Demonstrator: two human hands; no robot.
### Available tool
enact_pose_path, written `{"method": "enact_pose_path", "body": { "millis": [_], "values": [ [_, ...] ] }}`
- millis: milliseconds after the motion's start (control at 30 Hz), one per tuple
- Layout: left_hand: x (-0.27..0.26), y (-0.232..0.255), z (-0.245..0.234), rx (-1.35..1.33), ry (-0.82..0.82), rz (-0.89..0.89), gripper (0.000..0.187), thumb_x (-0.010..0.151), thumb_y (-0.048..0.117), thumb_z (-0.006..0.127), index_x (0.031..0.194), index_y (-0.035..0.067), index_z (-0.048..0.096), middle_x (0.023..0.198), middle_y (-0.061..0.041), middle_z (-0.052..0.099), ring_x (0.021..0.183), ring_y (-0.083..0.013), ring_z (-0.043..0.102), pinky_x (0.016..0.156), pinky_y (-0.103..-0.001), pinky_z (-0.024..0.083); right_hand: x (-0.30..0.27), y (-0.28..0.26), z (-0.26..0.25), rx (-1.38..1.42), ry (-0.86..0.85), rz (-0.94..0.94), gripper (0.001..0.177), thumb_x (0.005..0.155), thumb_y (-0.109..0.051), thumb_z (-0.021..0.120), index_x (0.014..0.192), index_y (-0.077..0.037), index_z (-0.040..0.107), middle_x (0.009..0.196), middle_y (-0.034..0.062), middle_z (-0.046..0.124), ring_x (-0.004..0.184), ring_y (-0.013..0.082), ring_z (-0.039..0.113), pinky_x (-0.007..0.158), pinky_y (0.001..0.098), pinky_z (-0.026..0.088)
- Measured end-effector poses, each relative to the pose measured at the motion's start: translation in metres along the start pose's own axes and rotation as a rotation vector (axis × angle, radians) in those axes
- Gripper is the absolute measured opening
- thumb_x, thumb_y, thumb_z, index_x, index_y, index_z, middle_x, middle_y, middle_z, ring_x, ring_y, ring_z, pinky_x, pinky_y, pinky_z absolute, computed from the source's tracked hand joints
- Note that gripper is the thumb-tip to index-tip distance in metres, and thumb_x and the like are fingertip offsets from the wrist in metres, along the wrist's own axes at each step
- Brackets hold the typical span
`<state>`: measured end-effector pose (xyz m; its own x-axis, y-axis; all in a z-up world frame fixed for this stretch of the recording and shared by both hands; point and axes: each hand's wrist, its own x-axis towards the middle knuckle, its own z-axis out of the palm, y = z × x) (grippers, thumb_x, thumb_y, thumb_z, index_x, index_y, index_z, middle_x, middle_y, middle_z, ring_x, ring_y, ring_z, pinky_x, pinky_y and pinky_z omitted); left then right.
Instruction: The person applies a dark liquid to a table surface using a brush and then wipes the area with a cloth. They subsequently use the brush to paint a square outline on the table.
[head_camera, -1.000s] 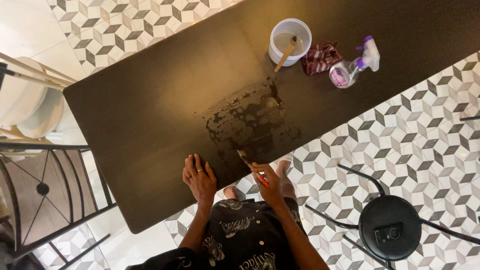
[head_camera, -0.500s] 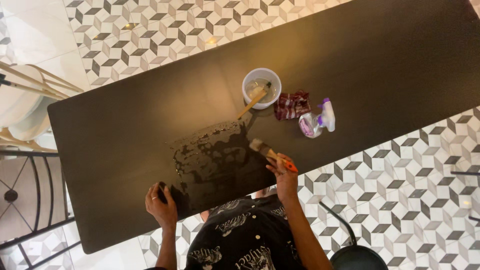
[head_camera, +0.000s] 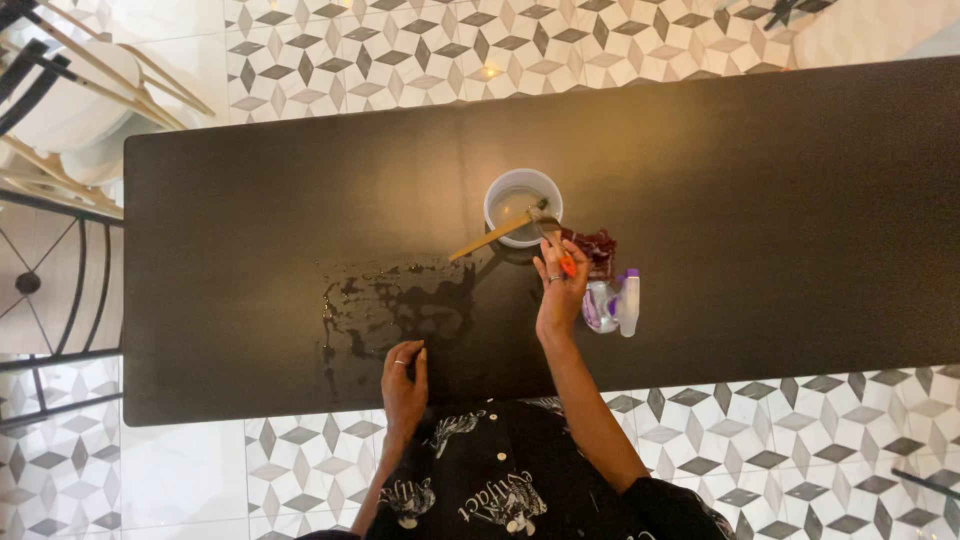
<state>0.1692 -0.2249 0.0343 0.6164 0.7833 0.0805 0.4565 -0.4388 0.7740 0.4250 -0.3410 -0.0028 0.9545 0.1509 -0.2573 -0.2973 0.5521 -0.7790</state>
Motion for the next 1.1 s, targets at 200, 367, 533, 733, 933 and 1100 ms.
{"method": "enact_pose_path", "body": {
  "millis": [200, 367, 533, 733, 933, 1100],
  "values": [
    [0.006, 0.017, 0.029, -0.122, -0.022, -0.03, 0.013, 0.099, 0.01, 0.065, 0.109, 0.002, 0.071, 0.109, -0.012, 0.07, 0.095, -0.0226, 0.072, 0.084, -0.032, 0.057, -0.007, -0.004, -0.002, -0.2, -0.07, -0.034, 0.054, 0.094, 0.004, 0.06, 0.142, -0.01, 0.04, 0.134, 0.014, 0.056, 0.12, 0.0233, 0.067, 0.095, 0.0339, 0.058],
    [0.015, 0.023, 0.049, -0.123, -0.108, -0.057, 0.013, 0.098, 0.01, 0.067, 0.106, 0.002, 0.072, 0.104, -0.012, 0.072, 0.09, -0.0226, 0.073, 0.08, -0.032, 0.058, -0.005, 0.002, -0.029, -0.922, -0.017, -0.023, 0.039, 0.088, 0.003, 0.06, 0.125, -0.01, 0.061, 0.158, 0.0199, 0.032, 0.105, 0.0295, 0.073, 0.085, 0.0348, 0.057],
    [0.02, 0.034, 0.056, -0.126, -0.195, -0.039, 0.013, 0.098, 0.009, 0.066, 0.105, 0.001, 0.072, 0.104, -0.014, 0.072, 0.091, -0.025, 0.073, 0.079, -0.033, 0.057, 0.017, 0.037, -0.069, -1.338, -0.142, -0.351, 0.028, 0.084, -0.006, 0.073, 0.112, -0.008, 0.073, 0.158, 0.0322, 0.014, 0.133, 0.0555, 0.042, 0.103, 0.048, 0.045],
    [0.014, 0.031, 0.058, -0.135, -0.187, -0.046, 0.013, 0.096, 0.008, 0.066, 0.104, 0.0, 0.072, 0.102, -0.014, 0.072, 0.09, -0.0256, 0.074, 0.079, -0.033, 0.057, 0.015, 0.045, -0.08, -1.287, -0.162, -0.347, 0.04, 0.096, -0.006, 0.069, 0.135, -0.002, 0.058, 0.15, 0.0313, 0.034, 0.129, 0.0521, 0.048, 0.105, 0.0512, 0.045],
    [0.008, 0.021, 0.064, -0.161, -0.197, -0.06, 0.013, 0.096, 0.009, 0.066, 0.105, 0.0, 0.071, 0.101, -0.013, 0.072, 0.089, -0.0234, 0.074, 0.077, -0.033, 0.058, 0.013, 0.018, -0.076, -1.327, -0.186, -0.382, 0.037, 0.084, 0.003, 0.068, 0.119, -0.007, 0.064, 0.123, 0.0207, 0.055, 0.113, 0.0431, 0.059, 0.095, 0.0476, 0.05],
    [0.003, 0.025, 0.062, -0.187, -0.223, -0.06, 0.014, 0.097, 0.01, 0.066, 0.107, 0.001, 0.072, 0.1, -0.012, 0.073, 0.087, -0.0208, 0.073, 0.076, -0.031, 0.057, -0.001, 0.005, -0.062, -1.332, -0.164, -0.349, 0.025, 0.089, 0.002, 0.07, 0.11, -0.009, 0.065, 0.112, 0.0145, 0.062, 0.104, 0.0388, 0.063, 0.086, 0.0474, 0.05]
  ]
}}
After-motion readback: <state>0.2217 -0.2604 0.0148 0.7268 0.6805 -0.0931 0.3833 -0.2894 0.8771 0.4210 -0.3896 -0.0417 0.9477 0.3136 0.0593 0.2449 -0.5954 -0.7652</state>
